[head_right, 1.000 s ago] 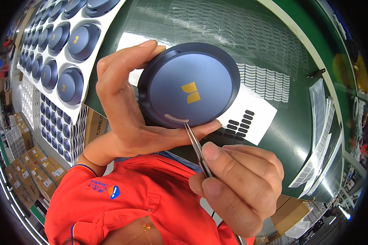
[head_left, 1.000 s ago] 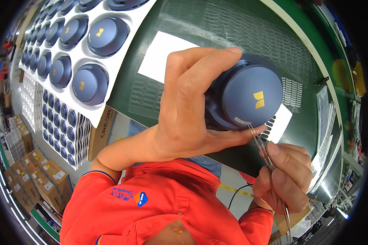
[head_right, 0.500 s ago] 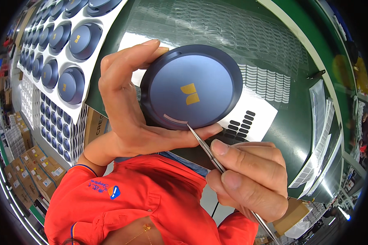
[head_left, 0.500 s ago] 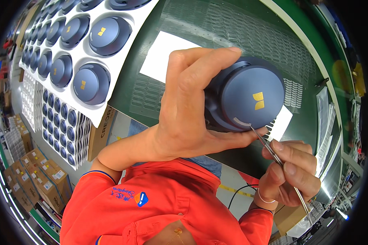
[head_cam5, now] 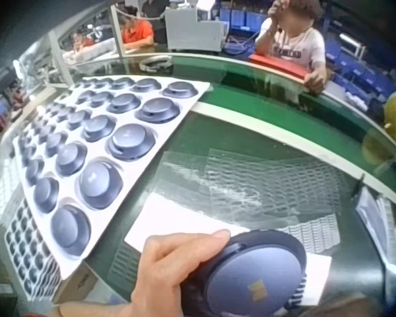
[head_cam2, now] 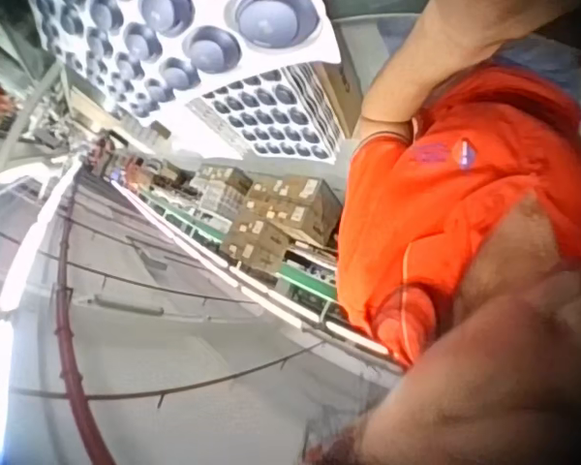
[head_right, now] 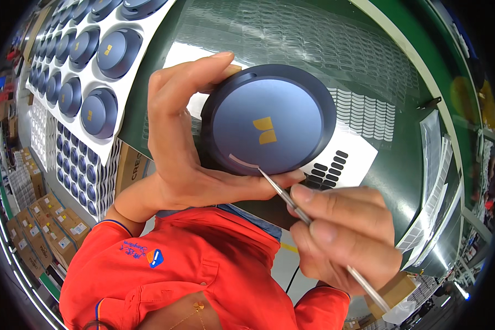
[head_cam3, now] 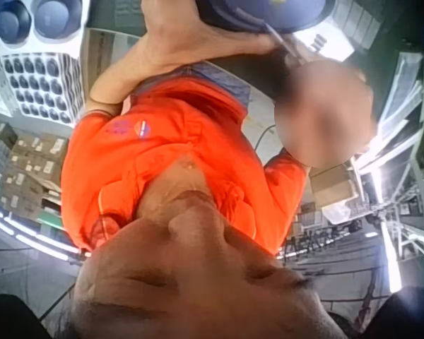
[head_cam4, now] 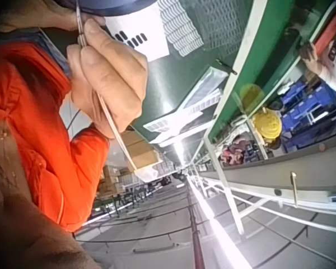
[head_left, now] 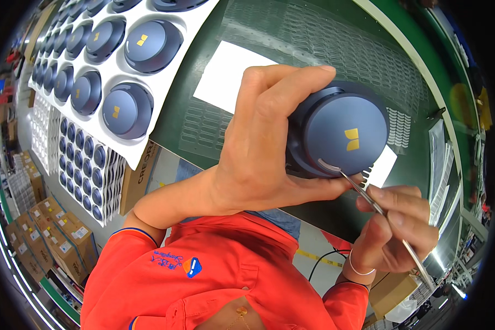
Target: Assembling speaker components on a factory production line using tweezers to apply labels and small parts.
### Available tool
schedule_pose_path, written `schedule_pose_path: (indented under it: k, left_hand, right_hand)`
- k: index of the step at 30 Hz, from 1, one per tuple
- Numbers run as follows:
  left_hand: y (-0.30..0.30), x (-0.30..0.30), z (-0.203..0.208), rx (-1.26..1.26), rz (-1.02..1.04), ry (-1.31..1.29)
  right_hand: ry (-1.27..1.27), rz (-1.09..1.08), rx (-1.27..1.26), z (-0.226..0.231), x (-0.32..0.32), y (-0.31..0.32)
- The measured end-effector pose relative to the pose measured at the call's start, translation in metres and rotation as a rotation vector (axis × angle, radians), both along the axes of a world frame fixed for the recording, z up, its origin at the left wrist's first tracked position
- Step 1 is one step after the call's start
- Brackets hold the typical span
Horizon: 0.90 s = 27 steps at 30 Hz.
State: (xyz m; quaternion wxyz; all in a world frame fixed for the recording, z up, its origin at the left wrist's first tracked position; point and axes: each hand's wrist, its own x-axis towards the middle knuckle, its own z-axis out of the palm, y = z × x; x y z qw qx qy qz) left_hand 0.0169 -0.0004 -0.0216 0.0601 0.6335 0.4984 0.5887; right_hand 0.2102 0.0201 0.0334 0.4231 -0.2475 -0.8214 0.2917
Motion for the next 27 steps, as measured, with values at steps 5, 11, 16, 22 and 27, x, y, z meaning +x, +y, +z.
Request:
schedule_pose_path:
  k: [5,11,16,22,27]
  left_hand:
    - [-0.002,-0.003,0.002,-0.077,-0.051,0.029]
    - [-0.032,-0.018,0.016,-0.496,-0.472,0.174]
    - [-0.035,0.003,0.011,-0.543,-0.757,0.231]
    - [-0.023,0.024,0.003,-0.518,-0.738,0.242]
    - [-0.018,0.027,0.005,-0.581,-0.746,0.244]
  right_hand:
    - [0.324,0.043,-0.415,-0.001,0.008,0.013]
    - [0.229,-0.051,-0.804,0.004,0.049,0.041]
    - [-0.029,0.012,-0.893,-0.019,0.061,0.053]
    - [-0.070,0.012,-0.899,-0.028,0.069,0.062]
    - [-0.098,0.048,-0.877,-0.030,0.071,0.065]
